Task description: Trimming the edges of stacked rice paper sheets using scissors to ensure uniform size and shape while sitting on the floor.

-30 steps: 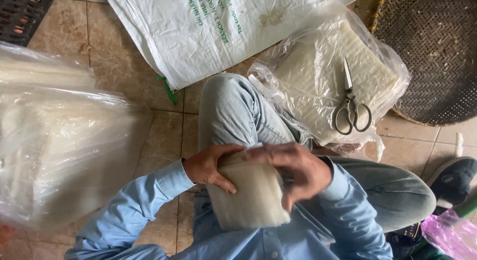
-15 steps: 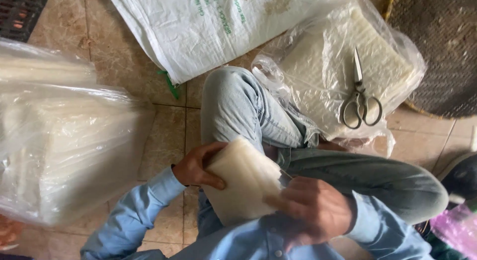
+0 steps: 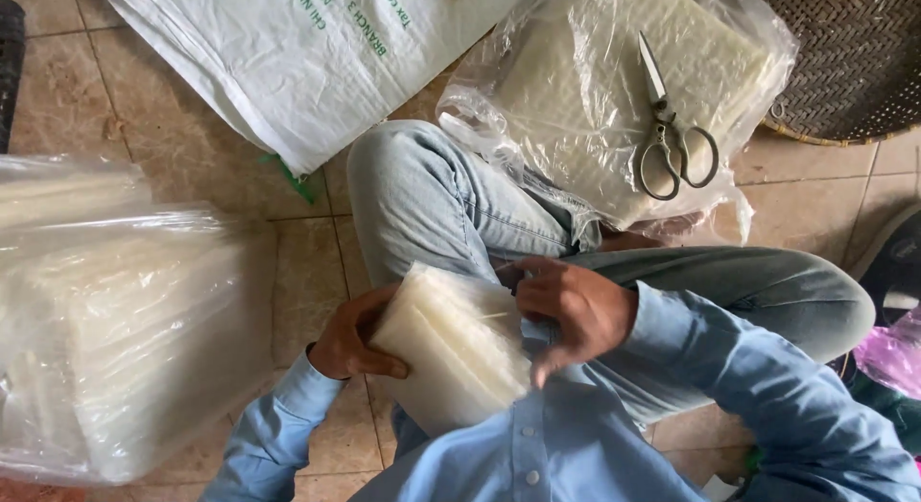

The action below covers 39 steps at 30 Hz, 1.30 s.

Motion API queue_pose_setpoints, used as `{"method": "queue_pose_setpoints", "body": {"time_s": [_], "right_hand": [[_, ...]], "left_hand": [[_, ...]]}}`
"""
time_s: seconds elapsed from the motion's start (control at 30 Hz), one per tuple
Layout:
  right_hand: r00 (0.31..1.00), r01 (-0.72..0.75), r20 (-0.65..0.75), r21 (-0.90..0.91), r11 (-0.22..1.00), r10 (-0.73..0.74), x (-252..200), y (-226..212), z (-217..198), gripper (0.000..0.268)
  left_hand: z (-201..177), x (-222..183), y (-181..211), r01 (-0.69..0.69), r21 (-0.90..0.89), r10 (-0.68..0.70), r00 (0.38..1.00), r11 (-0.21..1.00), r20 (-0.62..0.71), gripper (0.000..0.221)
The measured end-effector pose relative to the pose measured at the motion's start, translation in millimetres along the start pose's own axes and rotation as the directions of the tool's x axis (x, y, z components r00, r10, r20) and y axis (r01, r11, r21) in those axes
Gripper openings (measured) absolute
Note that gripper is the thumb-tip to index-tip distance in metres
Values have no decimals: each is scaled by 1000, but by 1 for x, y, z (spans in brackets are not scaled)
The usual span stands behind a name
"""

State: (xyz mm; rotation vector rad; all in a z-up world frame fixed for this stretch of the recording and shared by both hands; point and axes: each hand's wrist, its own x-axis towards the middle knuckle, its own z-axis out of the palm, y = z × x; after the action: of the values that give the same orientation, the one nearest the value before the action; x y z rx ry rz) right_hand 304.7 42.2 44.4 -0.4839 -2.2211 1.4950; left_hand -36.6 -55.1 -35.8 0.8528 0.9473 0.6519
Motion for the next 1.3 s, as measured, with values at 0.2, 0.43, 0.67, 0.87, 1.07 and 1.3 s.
{"method": "queue_pose_setpoints", "body": {"time_s": [0.2,0.43,0.67,0.87,1.07,1.3], "right_hand": [[999,-46,-3,52,998,46,-1,10,0,67],[984,-137,-64,324,936,167,-40,49,22,55],[972,-174,43,796,580,233,-64,-12,48,79],[994,-97,55,822,560,92,-53,-61,41,102],[987,-150,129,578,802,91,-34,-89,40,93],[971,-124,-113,511,851,210,-8,-112,53,90]], "left_hand": [[2,0,2,1,-14,-1,1000,1000,-13,99],[-2,1,-2,-15,-11,15,1000,1000,6,98],[-1,-1,7,-31,-10,30,999,999,-39,96],[-3,-5,5,103,74,-103,995,992,-7,100],[2,-1,7,-29,173,30,1000,985,-3,104],[25,9,35,75,124,-75,997,989,-1,97]]}}
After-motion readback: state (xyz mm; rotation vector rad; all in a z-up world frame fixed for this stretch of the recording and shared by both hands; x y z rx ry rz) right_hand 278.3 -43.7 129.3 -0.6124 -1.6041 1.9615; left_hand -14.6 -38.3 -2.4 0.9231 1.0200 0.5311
